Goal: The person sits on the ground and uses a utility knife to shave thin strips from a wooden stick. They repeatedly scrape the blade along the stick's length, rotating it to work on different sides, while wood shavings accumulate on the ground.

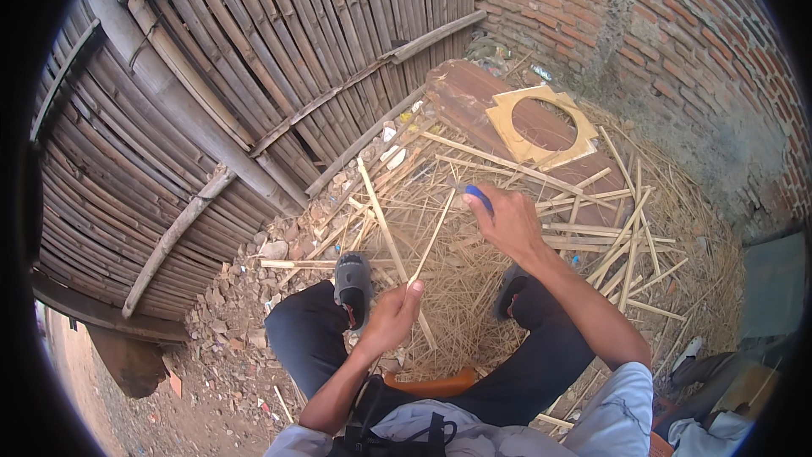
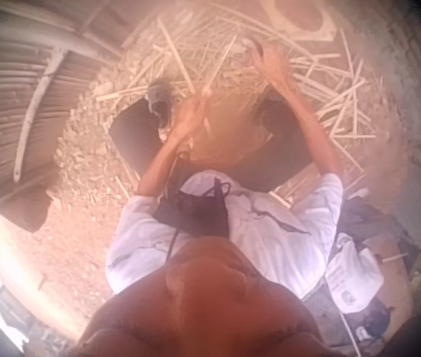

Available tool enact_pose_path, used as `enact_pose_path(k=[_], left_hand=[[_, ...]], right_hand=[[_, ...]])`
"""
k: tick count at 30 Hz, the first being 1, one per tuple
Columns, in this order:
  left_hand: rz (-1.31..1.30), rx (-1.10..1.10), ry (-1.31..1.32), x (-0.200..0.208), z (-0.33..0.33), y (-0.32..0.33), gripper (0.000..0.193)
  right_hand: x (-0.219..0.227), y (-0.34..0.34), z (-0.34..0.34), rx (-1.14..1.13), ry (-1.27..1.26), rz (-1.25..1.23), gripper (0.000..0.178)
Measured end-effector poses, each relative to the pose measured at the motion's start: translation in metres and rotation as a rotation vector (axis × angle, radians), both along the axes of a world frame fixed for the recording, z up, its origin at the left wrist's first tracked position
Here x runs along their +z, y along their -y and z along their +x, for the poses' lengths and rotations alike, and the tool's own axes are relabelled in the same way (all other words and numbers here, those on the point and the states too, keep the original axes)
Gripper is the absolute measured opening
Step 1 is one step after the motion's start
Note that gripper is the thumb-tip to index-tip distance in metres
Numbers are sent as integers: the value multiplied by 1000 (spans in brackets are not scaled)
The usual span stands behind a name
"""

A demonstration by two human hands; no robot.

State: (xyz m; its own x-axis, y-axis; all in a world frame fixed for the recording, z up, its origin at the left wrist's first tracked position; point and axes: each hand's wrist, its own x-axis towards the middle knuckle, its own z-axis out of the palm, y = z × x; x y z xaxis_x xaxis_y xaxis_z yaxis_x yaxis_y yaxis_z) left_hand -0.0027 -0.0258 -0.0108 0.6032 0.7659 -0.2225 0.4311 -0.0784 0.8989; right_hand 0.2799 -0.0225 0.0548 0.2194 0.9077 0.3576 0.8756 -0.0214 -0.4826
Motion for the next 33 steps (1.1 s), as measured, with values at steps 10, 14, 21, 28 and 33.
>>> enact_pose_path(k=[10,14,21,28,33], left_hand=[[-43,37,173,-2,1,-2,54],[49,71,149,5,2,-4,50],[204,148,156,7,5,-2,41],[297,152,129,5,5,-1,40],[157,118,32,18,-1,5,38]], right_hand=[[-3,11,-2,92,-120,-14,37],[-17,23,-36,307,-54,-32,34],[-23,30,-64,385,-22,-123,34],[-24,27,-65,389,-15,-68,32],[-3,10,-39,163,-37,-141,35]])
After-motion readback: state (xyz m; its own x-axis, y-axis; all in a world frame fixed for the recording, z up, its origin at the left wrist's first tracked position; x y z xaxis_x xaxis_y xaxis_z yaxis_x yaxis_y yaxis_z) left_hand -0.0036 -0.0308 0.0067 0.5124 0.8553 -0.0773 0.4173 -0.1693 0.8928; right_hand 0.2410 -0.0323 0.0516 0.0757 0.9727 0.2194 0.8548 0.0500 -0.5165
